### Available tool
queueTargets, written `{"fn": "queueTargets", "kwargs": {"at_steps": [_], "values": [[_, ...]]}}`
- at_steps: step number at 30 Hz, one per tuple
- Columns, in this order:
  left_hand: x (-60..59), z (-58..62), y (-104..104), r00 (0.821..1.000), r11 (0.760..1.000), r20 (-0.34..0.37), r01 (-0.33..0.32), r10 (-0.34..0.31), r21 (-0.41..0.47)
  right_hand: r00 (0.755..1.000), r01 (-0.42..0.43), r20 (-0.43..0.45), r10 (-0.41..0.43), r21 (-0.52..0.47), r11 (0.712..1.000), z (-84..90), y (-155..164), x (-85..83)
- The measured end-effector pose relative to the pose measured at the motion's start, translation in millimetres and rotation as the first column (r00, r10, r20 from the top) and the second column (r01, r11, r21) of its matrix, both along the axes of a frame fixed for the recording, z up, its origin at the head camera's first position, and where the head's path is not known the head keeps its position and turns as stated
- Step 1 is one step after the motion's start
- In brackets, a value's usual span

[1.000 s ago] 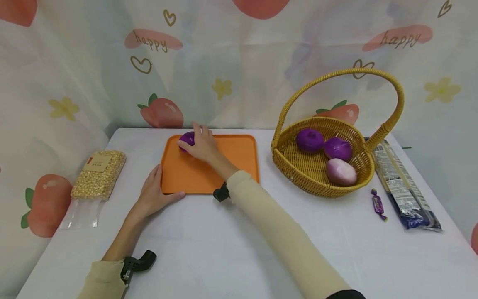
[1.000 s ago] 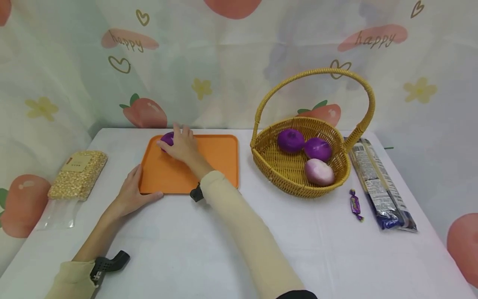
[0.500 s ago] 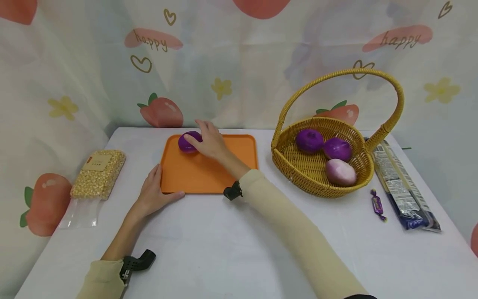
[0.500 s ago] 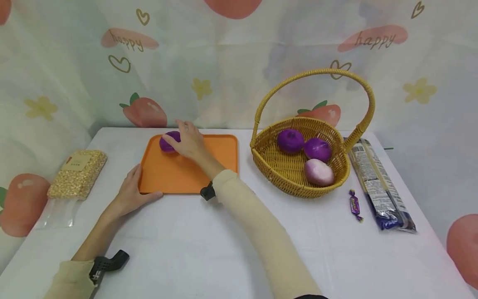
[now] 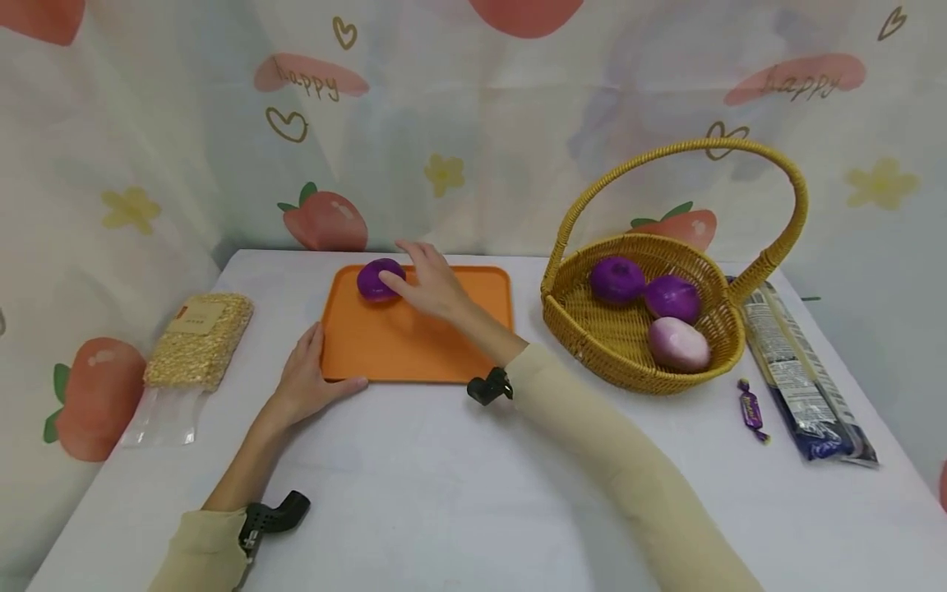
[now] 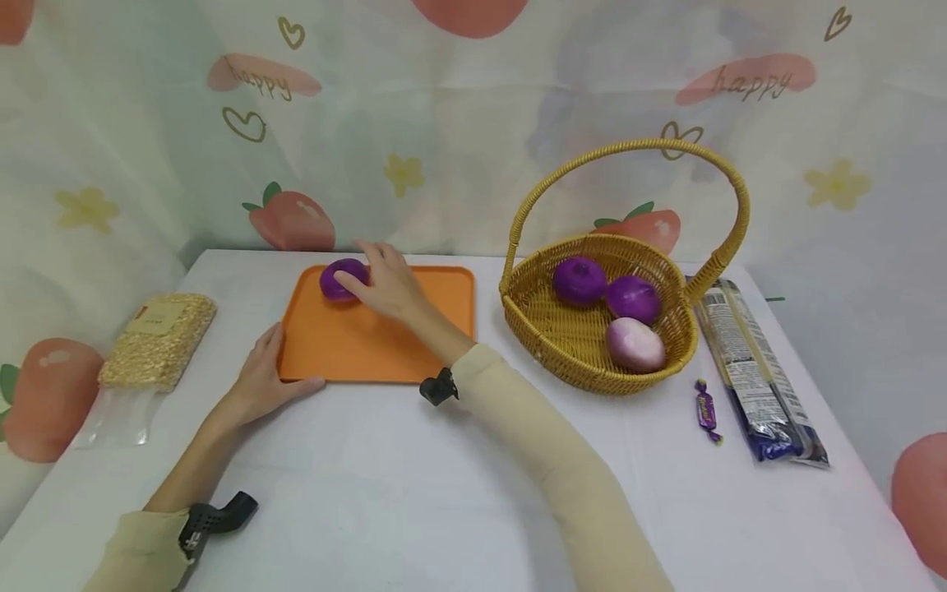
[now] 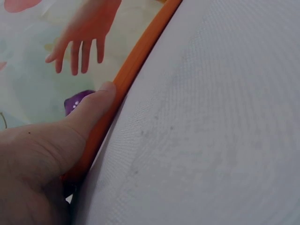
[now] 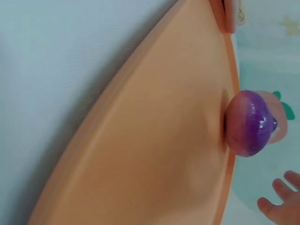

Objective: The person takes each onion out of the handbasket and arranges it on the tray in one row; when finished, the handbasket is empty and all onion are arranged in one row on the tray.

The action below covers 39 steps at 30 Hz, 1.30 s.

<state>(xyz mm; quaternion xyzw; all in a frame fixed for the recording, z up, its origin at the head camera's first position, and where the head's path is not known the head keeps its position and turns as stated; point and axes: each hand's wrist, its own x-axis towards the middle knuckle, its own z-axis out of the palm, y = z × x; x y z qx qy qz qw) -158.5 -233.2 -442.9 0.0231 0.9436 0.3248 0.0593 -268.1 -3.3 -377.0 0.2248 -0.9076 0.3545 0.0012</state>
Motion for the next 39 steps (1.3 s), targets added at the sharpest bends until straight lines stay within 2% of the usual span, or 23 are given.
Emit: {"fn": "queueTargets", "kwargs": {"at_steps": [19, 26, 32, 39], "values": [[-0.2, -1.5, 1.6, 1.000, 1.000, -0.008, 0.012, -0.012, 0.011, 0.988, -0.152, -0.028, 0.153, 0.013, 0.988, 13.6, 32.2, 33.0], [0.0, -0.5, 1.3, 1.000, 1.000, -0.007, 0.010, -0.010, -0.002, 0.986, -0.160, -0.049, 0.159, -0.011, 0.987, 19.3, 40.0, 45.2], [0.0, -0.5, 1.2, 1.000, 1.000, -0.013, 0.005, -0.005, -0.002, 0.977, -0.201, -0.085, 0.198, -0.035, 0.979, 20.9, 46.3, 53.7], [-0.3, -1.8, 1.4, 1.000, 1.000, -0.014, 0.003, -0.003, -0.008, 0.974, -0.222, -0.058, 0.218, -0.068, 0.973, 28.4, 56.2, 63.4]]}}
